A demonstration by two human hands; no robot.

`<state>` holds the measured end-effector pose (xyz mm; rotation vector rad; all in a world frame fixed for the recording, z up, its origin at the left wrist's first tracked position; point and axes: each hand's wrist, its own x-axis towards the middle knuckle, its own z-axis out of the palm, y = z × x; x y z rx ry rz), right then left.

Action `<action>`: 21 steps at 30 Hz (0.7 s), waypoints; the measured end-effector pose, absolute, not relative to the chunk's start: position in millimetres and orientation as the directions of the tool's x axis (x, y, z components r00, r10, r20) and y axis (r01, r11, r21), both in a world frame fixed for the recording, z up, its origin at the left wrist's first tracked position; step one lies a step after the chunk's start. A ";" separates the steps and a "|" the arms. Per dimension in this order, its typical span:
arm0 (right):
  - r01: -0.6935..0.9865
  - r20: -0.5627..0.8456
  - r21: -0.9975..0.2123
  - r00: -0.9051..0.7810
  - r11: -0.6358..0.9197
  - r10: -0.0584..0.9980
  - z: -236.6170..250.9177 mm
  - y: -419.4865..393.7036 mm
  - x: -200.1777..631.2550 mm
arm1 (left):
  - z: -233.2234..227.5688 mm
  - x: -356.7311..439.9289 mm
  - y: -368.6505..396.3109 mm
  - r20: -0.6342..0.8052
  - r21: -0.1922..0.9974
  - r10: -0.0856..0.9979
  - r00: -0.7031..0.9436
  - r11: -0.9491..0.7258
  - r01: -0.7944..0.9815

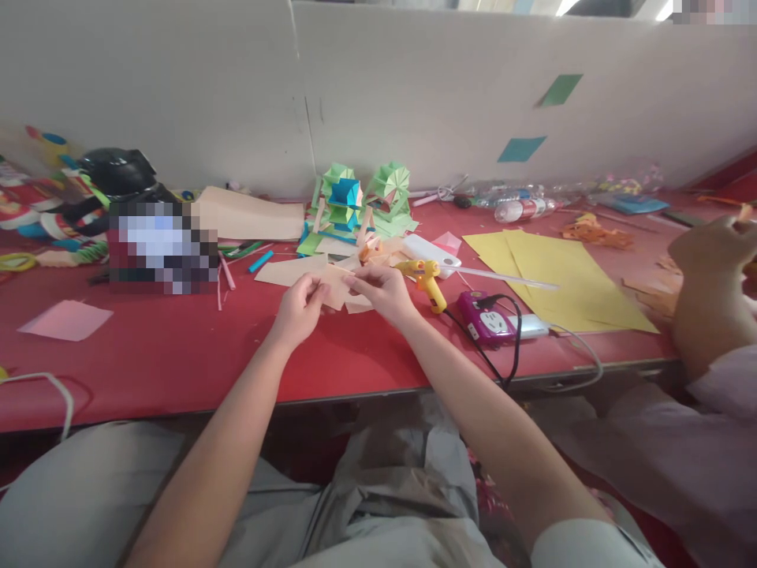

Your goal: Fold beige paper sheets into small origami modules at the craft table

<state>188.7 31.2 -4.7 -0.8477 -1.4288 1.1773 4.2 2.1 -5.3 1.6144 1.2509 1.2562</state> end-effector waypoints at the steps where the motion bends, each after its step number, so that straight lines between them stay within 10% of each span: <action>1: -0.099 0.277 -0.960 -0.184 0.263 0.943 -5.8 32.1 188.6 | -5.2 4.2 2.2 0.236 0.941 0.970 0.057 -0.243 0.235; 21: -0.013 0.246 -0.967 -0.336 0.256 0.909 -11.8 32.5 183.0 | -2.8 2.6 0.0 0.261 0.948 0.963 -0.071 -0.242 0.206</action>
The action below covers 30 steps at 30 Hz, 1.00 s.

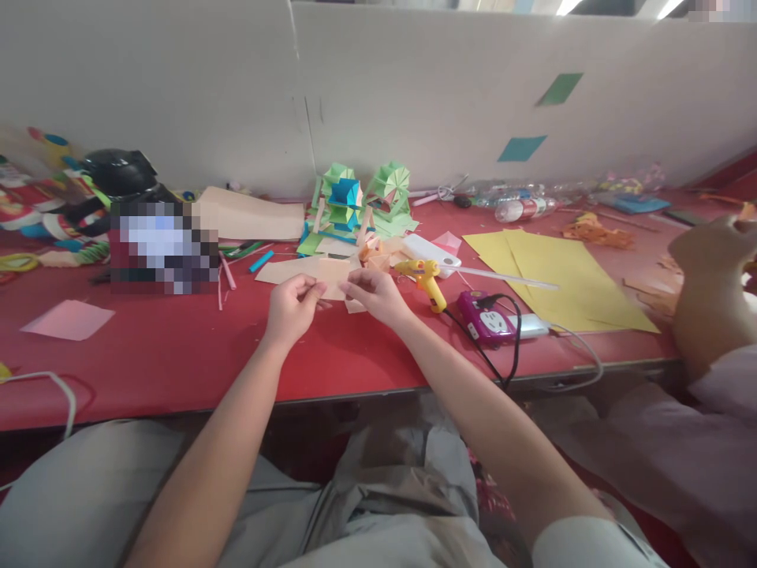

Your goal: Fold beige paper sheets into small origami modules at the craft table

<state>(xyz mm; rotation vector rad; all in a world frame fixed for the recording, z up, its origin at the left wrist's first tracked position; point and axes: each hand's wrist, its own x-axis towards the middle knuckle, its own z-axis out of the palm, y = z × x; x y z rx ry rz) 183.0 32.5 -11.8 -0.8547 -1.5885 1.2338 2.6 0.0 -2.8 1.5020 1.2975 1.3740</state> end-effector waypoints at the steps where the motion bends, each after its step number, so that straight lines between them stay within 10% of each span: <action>1: -0.012 0.228 -0.971 -0.367 0.241 0.902 -12.1 32.2 182.7 | -3.1 2.4 0.3 0.253 0.953 0.965 -0.074 -0.235 0.193; 10: 0.071 0.336 -0.924 -0.314 0.375 0.888 -15.5 31.3 182.8 | -9.2 3.2 5.2 0.376 0.897 0.916 -0.143 -0.320 0.304; 21: 0.035 0.317 -0.935 -0.369 0.354 0.874 -16.2 31.5 182.2 | -4.9 2.2 3.9 0.028 0.986 0.986 0.162 0.000 -0.167; 30: 0.115 0.247 -0.947 -0.335 0.300 0.909 -7.4 24.3 180.9 | -0.4 6.7 -1.6 0.032 0.998 0.988 0.151 -0.023 -0.061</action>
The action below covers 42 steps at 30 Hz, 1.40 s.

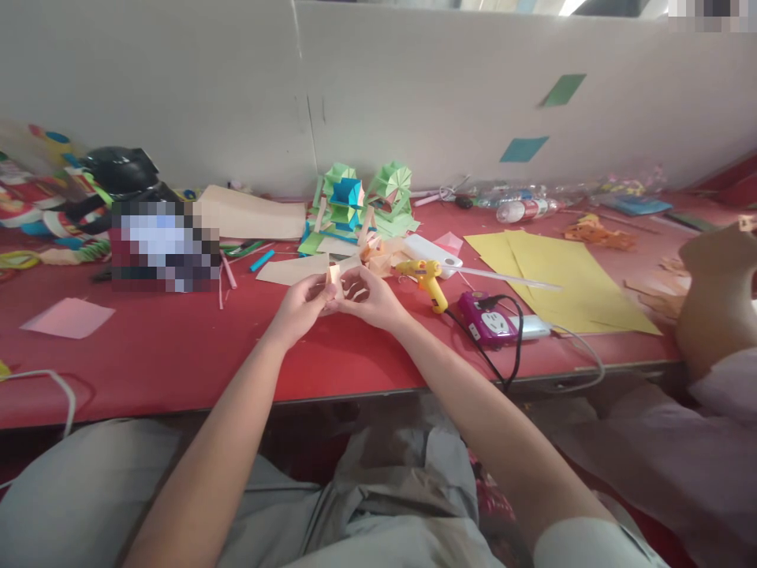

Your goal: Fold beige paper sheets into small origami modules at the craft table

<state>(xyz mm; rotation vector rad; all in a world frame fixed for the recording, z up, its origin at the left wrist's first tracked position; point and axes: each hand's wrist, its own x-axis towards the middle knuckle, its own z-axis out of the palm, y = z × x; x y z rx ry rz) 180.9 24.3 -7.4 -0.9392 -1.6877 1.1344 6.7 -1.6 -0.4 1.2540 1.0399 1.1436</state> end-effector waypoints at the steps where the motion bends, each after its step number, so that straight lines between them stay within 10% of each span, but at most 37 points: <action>1: 0.110 0.243 -0.949 -0.339 0.295 0.909 -8.3 24.7 181.0 | 0.1 6.5 -1.8 0.034 0.998 0.988 0.150 -0.024 -0.066; 12: -0.077 0.225 -0.974 -0.390 0.211 0.893 -14.7 35.2 184.9 | -2.9 -0.3 6.5 0.036 0.997 0.994 -0.101 -0.043 -0.065; 24: 0.175 0.372 -0.870 -0.380 0.461 0.847 -17.2 28.2 184.0 | 6.3 -0.1 -1.1 0.103 0.994 0.993 0.048 -0.102 -0.029; 42: 0.071 0.353 -0.929 -0.123 0.363 0.927 -18.7 36.1 187.2 | 3.1 1.5 -4.0 0.030 0.999 0.991 0.128 -0.028 -0.021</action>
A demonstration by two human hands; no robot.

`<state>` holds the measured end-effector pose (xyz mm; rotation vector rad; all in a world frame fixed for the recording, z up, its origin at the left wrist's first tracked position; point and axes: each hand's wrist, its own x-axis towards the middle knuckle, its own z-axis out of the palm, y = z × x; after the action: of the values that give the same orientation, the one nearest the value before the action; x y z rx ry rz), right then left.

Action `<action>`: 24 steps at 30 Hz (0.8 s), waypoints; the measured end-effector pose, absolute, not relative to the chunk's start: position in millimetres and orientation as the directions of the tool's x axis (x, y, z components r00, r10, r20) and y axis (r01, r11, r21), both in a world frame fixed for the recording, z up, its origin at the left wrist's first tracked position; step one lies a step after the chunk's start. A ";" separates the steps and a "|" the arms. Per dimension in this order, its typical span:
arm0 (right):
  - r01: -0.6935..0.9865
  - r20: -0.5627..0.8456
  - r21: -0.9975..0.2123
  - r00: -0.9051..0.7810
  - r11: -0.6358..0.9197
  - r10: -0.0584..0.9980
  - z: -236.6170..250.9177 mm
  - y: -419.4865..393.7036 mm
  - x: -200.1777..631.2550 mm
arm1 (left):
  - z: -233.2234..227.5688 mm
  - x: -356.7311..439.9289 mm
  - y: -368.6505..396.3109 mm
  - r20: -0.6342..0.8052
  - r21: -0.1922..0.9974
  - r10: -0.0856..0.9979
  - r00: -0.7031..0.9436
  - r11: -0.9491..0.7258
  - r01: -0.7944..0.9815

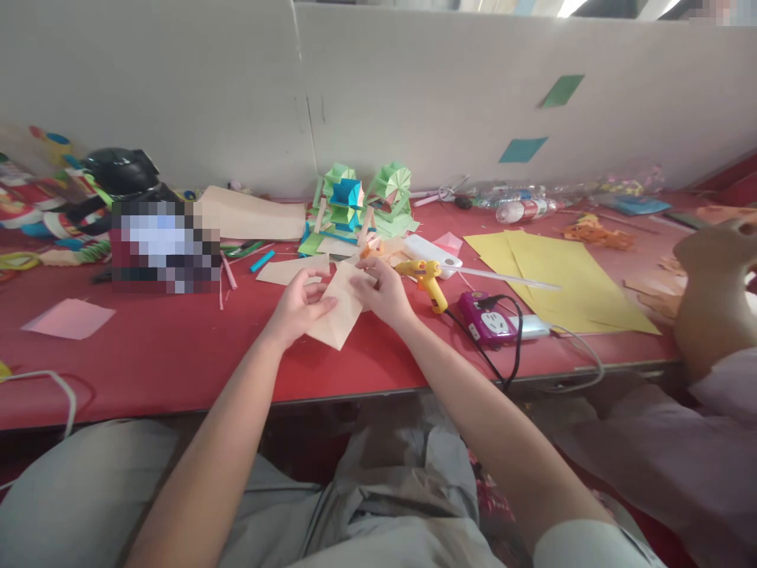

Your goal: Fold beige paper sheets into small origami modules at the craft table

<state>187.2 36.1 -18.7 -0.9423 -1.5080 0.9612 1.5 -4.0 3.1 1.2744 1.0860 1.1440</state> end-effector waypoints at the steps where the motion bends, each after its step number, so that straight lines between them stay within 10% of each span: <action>1: 0.104 0.393 -0.909 -0.106 0.403 0.913 -19.1 35.9 187.1 | 2.5 1.2 -3.8 0.039 0.999 0.991 0.124 -0.040 0.001; 24: 0.307 0.552 -0.768 -0.127 0.562 0.824 -20.6 39.2 190.4 | -6.8 -0.1 1.8 0.151 0.978 0.986 0.066 -0.159 0.137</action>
<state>190.4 39.2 -20.6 -0.9533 -1.6955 0.5862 -0.1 1.8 -6.8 1.4565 1.1934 1.2106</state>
